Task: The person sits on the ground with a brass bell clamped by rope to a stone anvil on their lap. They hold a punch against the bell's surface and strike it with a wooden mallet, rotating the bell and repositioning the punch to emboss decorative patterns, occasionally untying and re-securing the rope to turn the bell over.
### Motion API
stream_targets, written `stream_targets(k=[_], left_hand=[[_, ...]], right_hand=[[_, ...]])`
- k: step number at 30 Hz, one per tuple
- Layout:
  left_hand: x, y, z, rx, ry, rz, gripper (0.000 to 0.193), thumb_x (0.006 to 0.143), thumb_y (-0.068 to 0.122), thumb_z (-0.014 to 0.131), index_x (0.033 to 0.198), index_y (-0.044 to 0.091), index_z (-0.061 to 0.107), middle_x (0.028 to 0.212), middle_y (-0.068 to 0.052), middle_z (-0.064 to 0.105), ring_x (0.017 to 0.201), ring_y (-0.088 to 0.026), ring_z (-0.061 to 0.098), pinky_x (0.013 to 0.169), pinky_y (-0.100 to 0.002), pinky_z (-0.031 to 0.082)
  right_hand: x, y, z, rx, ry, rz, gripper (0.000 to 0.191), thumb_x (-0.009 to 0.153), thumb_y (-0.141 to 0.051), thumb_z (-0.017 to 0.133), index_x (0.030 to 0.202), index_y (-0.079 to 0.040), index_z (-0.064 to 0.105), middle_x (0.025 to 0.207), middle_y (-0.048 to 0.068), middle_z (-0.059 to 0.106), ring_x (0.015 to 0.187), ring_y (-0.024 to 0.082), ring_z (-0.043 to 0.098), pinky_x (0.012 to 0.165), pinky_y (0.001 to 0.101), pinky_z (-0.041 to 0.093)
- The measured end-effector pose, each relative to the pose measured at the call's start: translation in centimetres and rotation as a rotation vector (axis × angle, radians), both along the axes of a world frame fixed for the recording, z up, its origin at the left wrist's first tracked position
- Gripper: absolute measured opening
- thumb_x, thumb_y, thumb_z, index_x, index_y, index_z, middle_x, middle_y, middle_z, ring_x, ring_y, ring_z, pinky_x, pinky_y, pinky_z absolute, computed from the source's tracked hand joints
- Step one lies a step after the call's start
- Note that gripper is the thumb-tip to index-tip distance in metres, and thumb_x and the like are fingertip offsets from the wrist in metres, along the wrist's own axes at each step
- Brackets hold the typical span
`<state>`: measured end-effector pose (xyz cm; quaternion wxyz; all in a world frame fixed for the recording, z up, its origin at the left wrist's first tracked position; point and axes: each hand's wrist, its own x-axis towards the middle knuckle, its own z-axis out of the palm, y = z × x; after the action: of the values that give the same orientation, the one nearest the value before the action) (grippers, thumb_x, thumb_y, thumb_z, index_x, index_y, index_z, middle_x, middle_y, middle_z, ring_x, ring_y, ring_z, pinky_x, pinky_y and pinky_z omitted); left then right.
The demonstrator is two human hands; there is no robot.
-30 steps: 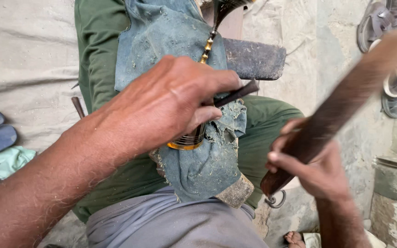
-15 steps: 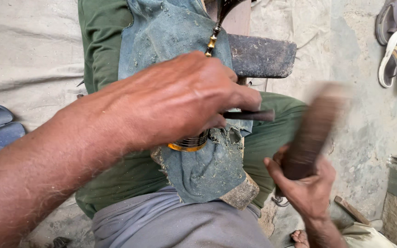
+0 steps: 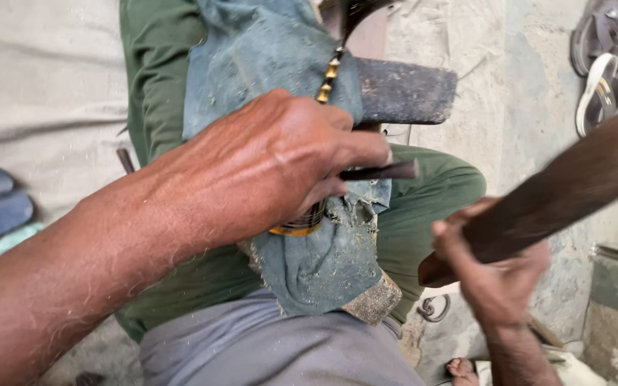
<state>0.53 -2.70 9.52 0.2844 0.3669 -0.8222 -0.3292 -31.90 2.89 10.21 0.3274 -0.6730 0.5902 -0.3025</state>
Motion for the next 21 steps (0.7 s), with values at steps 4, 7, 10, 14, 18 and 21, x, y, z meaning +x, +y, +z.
stream_targets(k=[4,7,10,14,18,21], left_hand=[[0.0,1.5,-0.4,0.133,0.016,0.171,0.037,0.088,0.020,0.080,0.123,0.017,0.069,0.082,-0.009,0.066,0.071,-0.030,0.068,0.061,-0.044,0.053],[0.1,2.7,-0.5,0.048,0.161,0.320,0.040,0.088,0.014,0.082,0.125,0.010,0.067,0.088,-0.011,0.068,0.075,-0.028,0.068,0.065,-0.042,0.054],[0.1,3.9,-0.7,0.023,0.273,0.414,0.041,0.088,0.009,0.084,0.124,0.004,0.065,0.093,-0.011,0.070,0.078,-0.021,0.071,0.067,-0.036,0.057],[-0.4,4.7,-1.5,0.125,0.351,0.515,0.042,0.087,0.007,0.084,0.125,0.003,0.066,0.089,-0.008,0.070,0.072,-0.013,0.071,0.063,-0.026,0.059],[-1.0,5.8,-1.8,0.149,0.370,0.647,0.040,0.088,0.007,0.085,0.123,0.002,0.067,0.090,-0.007,0.070,0.072,-0.011,0.070,0.062,-0.024,0.059],[-1.7,6.2,-2.1,0.141,0.380,0.705,0.039,0.089,0.008,0.085,0.123,0.001,0.066,0.090,-0.006,0.070,0.075,-0.009,0.071,0.063,-0.021,0.062]], right_hand=[[0.4,-4.2,3.4,0.034,0.495,0.284,0.041,0.079,-0.013,0.084,0.111,0.003,0.064,0.088,0.009,0.071,0.069,0.016,0.070,0.062,0.0337,0.062],[2.0,-7.0,4.7,-0.042,0.499,0.330,0.047,0.085,-0.015,0.084,0.118,0.005,0.058,0.090,0.010,0.069,0.069,0.017,0.069,0.061,0.0324,0.063],[3.9,-9.9,6.7,-0.154,0.701,0.608,0.052,0.080,-0.012,0.082,0.126,0.005,0.063,0.099,0.017,0.070,0.078,0.023,0.071,0.065,0.0345,0.062],[5.6,-12.4,9.0,-0.238,0.843,0.778,0.056,0.078,-0.008,0.080,0.130,0.004,0.066,0.106,0.022,0.072,0.085,0.027,0.074,0.070,0.0367,0.063],[6.7,-13.1,9.4,-0.190,0.827,0.820,0.052,0.079,-0.006,0.079,0.129,0.003,0.066,0.106,0.021,0.075,0.086,0.025,0.075,0.077,0.0381,0.065],[7.0,-13.0,9.0,-0.183,0.736,0.597,0.048,0.085,-0.012,0.083,0.126,0.004,0.065,0.105,0.022,0.072,0.089,0.028,0.073,0.079,0.0380,0.062]])
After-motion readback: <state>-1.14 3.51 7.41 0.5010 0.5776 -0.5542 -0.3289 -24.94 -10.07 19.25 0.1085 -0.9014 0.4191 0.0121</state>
